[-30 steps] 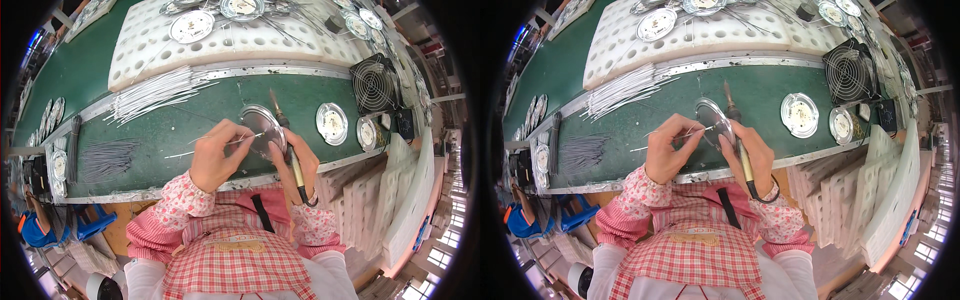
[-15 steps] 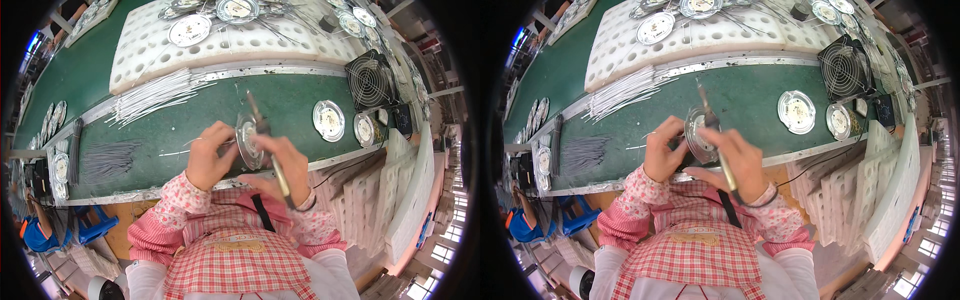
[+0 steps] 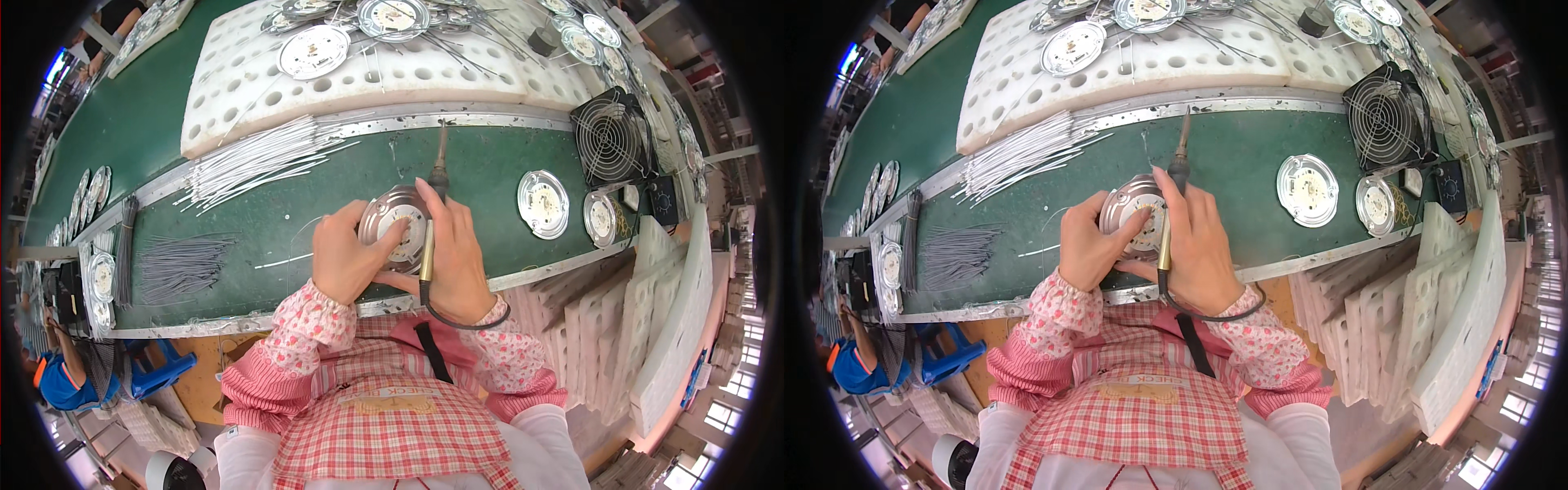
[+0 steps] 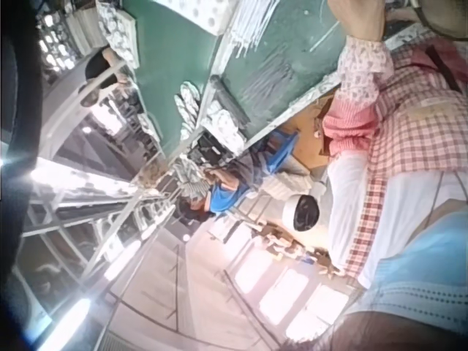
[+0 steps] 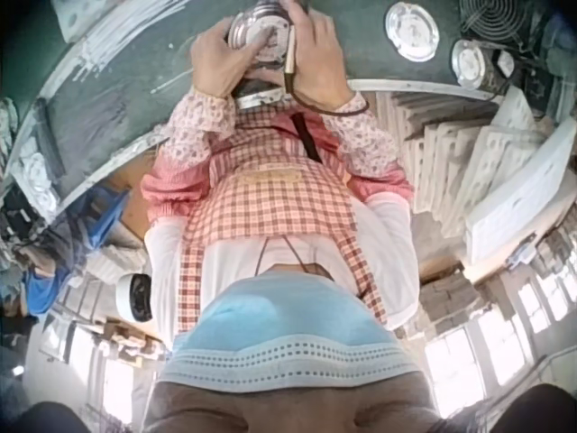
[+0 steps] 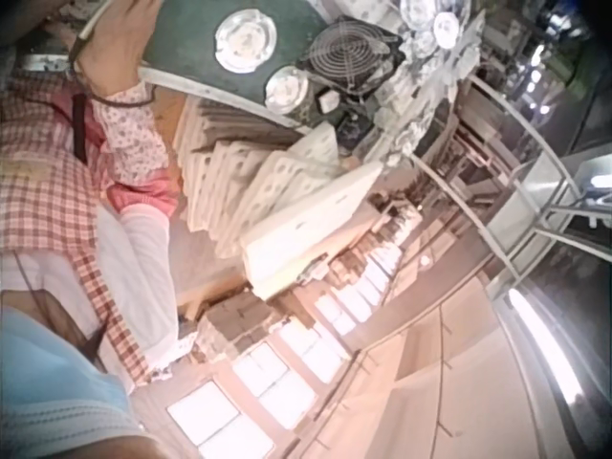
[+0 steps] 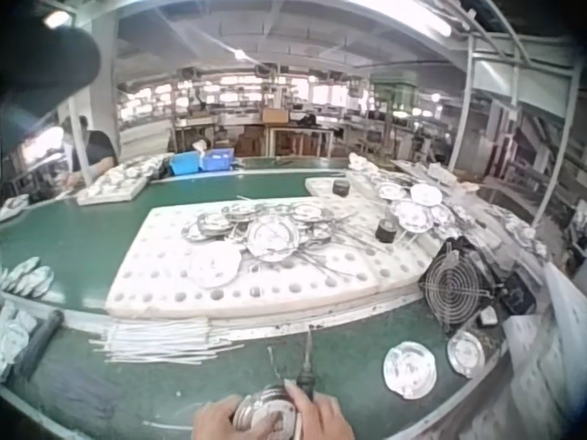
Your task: The person solders electrical wires onto circular LED lighting components with a soldering iron, using solder wire to join the parts.
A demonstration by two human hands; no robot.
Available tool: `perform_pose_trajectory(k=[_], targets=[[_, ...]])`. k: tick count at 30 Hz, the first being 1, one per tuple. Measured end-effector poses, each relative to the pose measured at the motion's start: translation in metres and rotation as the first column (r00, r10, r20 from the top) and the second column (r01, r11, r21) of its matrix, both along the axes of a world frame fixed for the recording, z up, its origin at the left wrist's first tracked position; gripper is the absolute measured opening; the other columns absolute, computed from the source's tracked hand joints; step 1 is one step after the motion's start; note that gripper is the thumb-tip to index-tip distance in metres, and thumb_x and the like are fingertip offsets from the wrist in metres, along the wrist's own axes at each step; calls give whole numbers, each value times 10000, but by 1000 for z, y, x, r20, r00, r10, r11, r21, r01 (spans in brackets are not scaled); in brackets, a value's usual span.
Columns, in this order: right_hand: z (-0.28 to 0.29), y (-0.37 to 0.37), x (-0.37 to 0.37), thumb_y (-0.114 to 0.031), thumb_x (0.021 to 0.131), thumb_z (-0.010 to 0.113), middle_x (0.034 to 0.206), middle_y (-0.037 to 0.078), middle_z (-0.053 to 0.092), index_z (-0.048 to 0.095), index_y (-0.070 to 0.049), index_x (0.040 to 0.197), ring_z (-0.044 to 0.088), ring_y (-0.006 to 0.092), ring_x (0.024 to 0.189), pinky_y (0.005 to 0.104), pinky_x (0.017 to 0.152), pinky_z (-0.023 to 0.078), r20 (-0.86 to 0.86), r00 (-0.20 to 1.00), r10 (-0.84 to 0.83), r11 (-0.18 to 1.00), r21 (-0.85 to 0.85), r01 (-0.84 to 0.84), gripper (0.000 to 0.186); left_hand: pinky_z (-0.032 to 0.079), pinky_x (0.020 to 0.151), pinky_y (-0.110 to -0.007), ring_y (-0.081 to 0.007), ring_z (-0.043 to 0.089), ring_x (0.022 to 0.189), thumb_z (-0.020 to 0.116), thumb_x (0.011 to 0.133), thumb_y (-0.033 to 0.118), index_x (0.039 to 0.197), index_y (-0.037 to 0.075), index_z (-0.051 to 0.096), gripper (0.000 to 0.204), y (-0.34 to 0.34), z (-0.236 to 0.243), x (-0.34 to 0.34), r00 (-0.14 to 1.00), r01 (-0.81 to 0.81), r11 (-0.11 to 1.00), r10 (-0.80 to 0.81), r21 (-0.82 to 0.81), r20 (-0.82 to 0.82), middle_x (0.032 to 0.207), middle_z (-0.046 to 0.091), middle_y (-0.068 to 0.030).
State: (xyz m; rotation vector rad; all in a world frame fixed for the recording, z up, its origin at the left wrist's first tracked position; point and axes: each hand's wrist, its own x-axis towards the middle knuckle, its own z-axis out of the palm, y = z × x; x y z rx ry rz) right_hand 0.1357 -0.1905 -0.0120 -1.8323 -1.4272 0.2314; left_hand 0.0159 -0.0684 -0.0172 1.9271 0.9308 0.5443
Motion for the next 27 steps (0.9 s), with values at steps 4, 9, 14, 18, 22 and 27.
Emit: perform_pose_trajectory(k=[4, 9, 14, 18, 22, 27], targets=[[-8, -10, 2, -342, 678, 872, 1176, 175, 570, 395, -12, 1452, 549, 361, 1042, 442, 883, 461, 61, 996, -62, 998, -19, 63, 968, 467, 642, -370, -256, 595, 687, 794, 812, 266, 952, 3, 659, 327, 8, -5, 6, 996, 64, 928, -36, 367, -83, 810, 637, -122], [-8, -13, -4, -352, 705, 843, 989, 108, 571, 501, -31, 1370, 546, 288, 885, 393, 730, 449, 324, 935, -145, 985, -38, 166, 814, 391, 747, -422, -326, 545, 806, 613, 920, 121, 1027, 24, 528, 167, 0, -19, -10, 979, 150, 956, -179, 253, 95, 871, 571, -121], [-12, -40, 6, -227, 782, 804, 818, 81, 624, 640, -20, 1192, 590, 237, 696, 351, 602, 472, 221, 974, -43, 993, 119, 17, 488, 390, 764, -401, -308, 515, 867, 577, 904, 79, 978, 26, 530, 103, 16, -14, -19, 909, 408, 873, -415, 268, -32, 980, 545, -121], [3, -54, 7, -38, 853, 620, 823, 132, 701, 689, -2, 1058, 639, 224, 586, 319, 552, 500, -262, 965, -24, 994, 98, 51, 219, 359, 781, -373, -288, 506, 876, 605, 834, 60, 938, 45, 537, 125, 19, -11, -18, 855, 507, 783, -508, 361, -101, 1006, 518, -104], [1, -53, 12, -54, 862, 617, 787, 138, 695, 701, 2, 1001, 641, 219, 579, 323, 543, 494, -250, 967, 55, 995, 100, -30, 172, 356, 780, -376, -284, 503, 894, 617, 816, 64, 933, 49, 544, 139, 20, -12, -16, 850, 517, 770, -515, 374, -114, 1020, 520, -106], [1, -53, 11, -55, 867, 604, 755, 132, 681, 701, 1, 1001, 633, 211, 570, 320, 538, 485, -260, 964, 58, 996, 82, -38, 175, 365, 796, -384, -286, 519, 931, 616, 813, 65, 955, 49, 555, 155, 22, -11, -14, 829, 553, 748, -541, 367, -144, 1035, 526, -107]])
